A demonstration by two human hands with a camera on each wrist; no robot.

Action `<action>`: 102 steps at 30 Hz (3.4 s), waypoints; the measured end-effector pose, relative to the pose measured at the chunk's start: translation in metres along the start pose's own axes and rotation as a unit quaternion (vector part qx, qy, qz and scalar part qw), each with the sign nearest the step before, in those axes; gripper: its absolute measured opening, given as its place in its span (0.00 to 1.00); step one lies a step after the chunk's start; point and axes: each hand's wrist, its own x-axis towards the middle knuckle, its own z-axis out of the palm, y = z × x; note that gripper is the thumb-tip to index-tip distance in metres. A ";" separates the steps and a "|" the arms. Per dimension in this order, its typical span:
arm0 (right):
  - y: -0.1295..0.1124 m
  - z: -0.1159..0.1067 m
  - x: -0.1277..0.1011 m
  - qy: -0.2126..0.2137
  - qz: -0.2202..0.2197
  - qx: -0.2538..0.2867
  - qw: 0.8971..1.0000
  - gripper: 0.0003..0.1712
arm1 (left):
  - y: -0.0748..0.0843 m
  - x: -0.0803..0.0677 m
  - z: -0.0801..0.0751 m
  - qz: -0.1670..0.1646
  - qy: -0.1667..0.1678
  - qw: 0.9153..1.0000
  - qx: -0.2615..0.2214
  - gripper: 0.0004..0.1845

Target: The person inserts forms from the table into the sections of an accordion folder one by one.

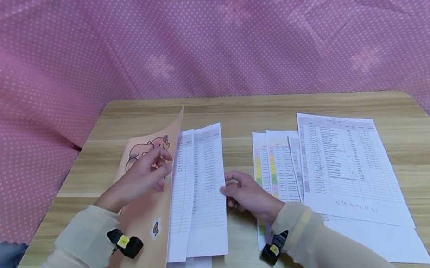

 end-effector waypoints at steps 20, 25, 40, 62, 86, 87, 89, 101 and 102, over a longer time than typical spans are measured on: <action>-0.007 0.028 0.013 -0.032 -0.016 0.026 0.999 0.16 | 0.002 0.000 -0.002 -0.001 -0.002 1.000 -0.001 0.16; -0.006 0.035 0.018 -0.033 -0.011 0.033 0.999 0.15 | 0.002 0.001 -0.001 0.001 -0.005 1.000 -0.007 0.17; -0.012 0.045 0.019 -0.034 0.002 0.037 0.999 0.15 | 0.003 -0.001 -0.002 -0.003 -0.002 1.000 -0.002 0.17; -0.016 0.055 0.024 -0.022 0.007 0.022 0.999 0.17 | -0.001 0.000 -0.001 0.011 0.006 1.000 -0.008 0.15; -0.016 0.046 0.020 -0.024 0.011 0.019 0.999 0.19 | -0.001 0.000 -0.003 0.009 0.005 1.000 -0.010 0.16; -0.015 0.045 0.020 -0.024 0.010 0.018 0.999 0.20 | -0.001 0.000 -0.003 0.009 0.005 1.000 -0.009 0.16; -0.014 0.043 0.020 -0.022 0.006 0.016 1.000 0.21 | -0.001 0.000 -0.003 0.009 0.006 1.000 -0.007 0.16; -0.010 0.020 0.015 -0.014 -0.009 0.021 1.000 0.25 | 0.001 0.001 -0.004 0.015 0.004 1.000 -0.003 0.16; -0.010 0.017 0.014 -0.010 -0.011 0.019 1.000 0.25 | 0.001 0.001 -0.004 0.015 0.003 1.000 -0.003 0.16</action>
